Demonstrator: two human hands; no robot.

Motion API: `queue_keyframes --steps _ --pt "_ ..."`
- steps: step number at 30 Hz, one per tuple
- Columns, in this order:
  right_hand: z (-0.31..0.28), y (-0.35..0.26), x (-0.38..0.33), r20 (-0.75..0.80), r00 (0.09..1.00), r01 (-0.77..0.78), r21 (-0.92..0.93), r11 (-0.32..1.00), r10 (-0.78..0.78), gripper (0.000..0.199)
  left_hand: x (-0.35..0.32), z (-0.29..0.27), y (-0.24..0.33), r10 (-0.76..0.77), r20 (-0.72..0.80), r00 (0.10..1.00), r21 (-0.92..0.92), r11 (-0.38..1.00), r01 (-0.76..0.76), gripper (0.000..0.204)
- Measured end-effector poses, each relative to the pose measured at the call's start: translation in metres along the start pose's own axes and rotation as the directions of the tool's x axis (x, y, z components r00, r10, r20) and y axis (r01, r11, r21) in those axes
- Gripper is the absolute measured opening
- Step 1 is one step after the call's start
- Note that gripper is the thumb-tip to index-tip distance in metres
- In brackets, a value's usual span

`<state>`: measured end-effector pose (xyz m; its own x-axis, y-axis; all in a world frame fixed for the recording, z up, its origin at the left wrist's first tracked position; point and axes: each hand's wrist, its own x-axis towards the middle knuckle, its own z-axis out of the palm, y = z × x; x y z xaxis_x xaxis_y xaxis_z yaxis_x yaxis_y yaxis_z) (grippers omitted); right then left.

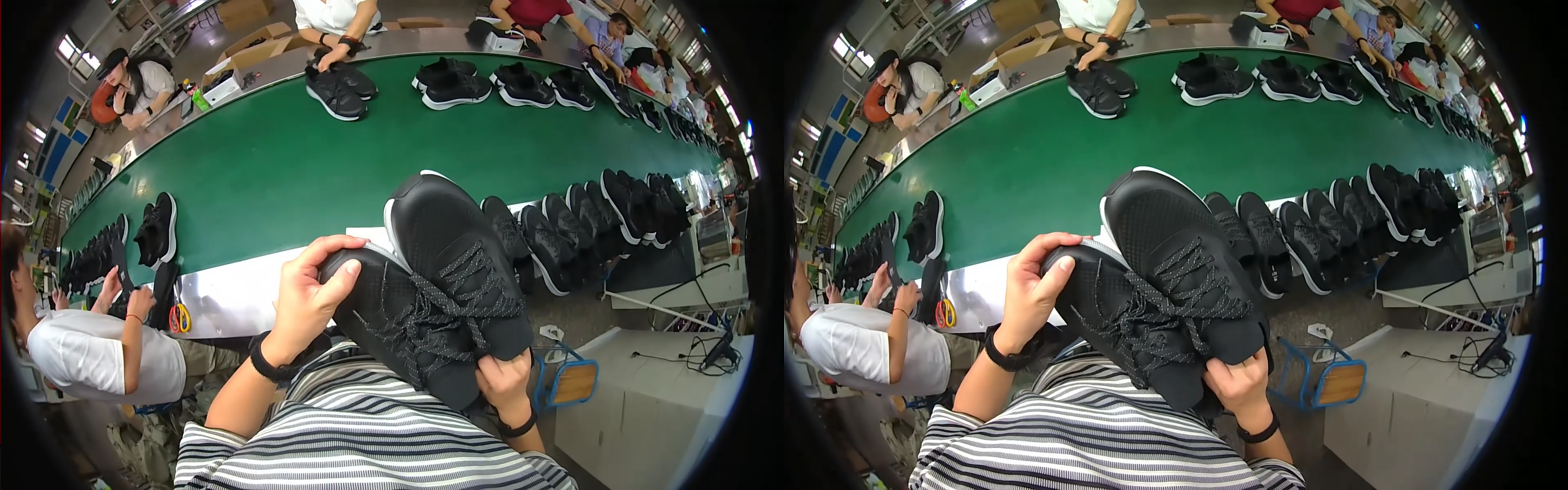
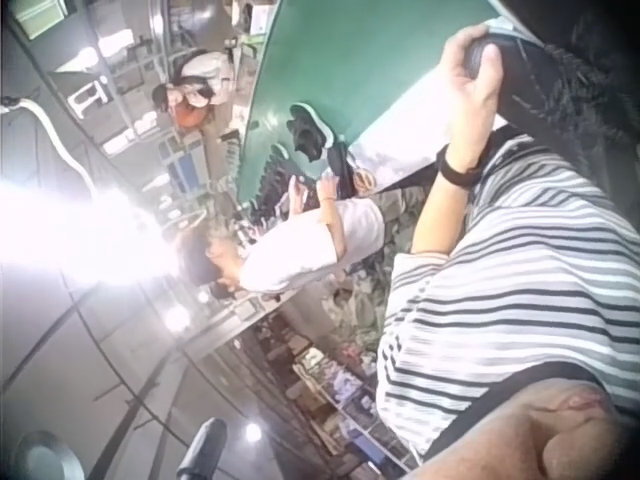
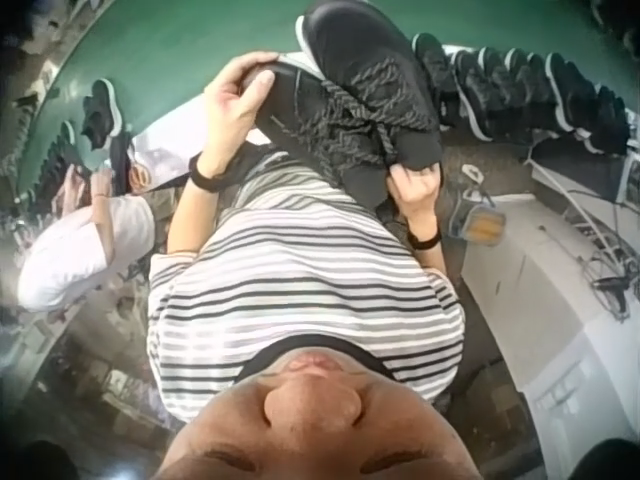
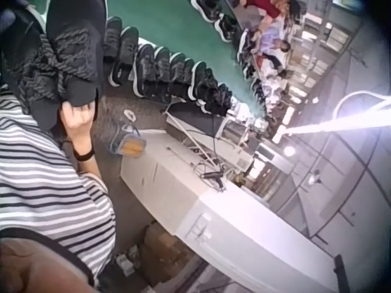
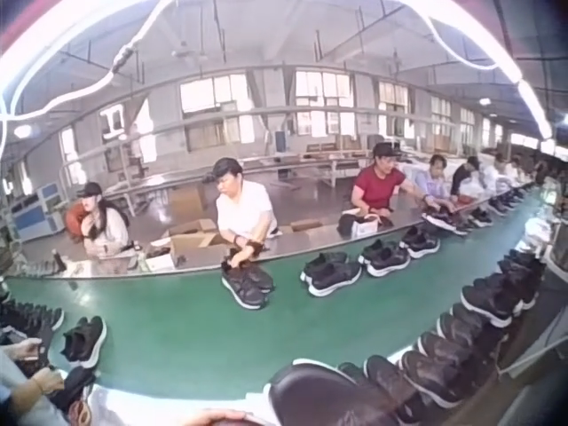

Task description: Inspecting and organizing black sneakers on a factory conveyor belt.

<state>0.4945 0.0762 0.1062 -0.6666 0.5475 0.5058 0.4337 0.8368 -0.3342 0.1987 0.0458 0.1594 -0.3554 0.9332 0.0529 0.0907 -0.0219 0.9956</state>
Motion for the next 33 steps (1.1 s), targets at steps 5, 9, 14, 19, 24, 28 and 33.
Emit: queue_keyframes --steps 5,9,14,19,24,28,33 --pt "-0.004 -0.006 0.000 0.050 0.998 -0.047 0.006 0.999 0.047 0.016 -0.005 -0.015 -0.006 -0.016 0.117 0.993 -0.050 0.999 0.022 0.030" --pt "-0.012 -0.023 0.000 0.074 0.994 -0.067 -0.100 0.993 0.074 0.016 0.003 -0.020 -0.011 -0.011 0.195 0.981 -0.240 0.969 0.059 0.031" --pt "-0.020 -0.053 -0.002 0.048 0.982 -0.170 -0.185 0.968 0.182 0.017 0.018 -0.015 -0.026 0.008 0.234 0.972 -0.208 0.977 0.042 0.025" --pt "-0.026 -0.064 -0.008 0.075 0.956 -0.261 -0.222 0.939 0.284 0.018 0.032 0.002 -0.042 -0.027 0.287 0.958 -0.215 0.972 0.092 0.019" --pt "-0.031 -0.037 -0.023 0.041 0.933 -0.336 -0.263 0.904 0.359 0.024 0.034 0.037 -0.038 0.014 0.255 0.967 -0.018 1.000 -0.009 0.026" --pt "-0.037 0.022 -0.047 -0.012 0.959 -0.277 -0.233 0.932 0.282 0.028 0.055 0.084 -0.034 0.015 0.280 0.960 -0.001 1.000 -0.015 0.029" --pt "-0.081 0.138 -0.088 -0.065 0.952 -0.305 -0.172 0.937 0.298 0.030 0.063 0.170 -0.032 -0.021 0.193 0.981 -0.076 0.996 0.036 0.052"
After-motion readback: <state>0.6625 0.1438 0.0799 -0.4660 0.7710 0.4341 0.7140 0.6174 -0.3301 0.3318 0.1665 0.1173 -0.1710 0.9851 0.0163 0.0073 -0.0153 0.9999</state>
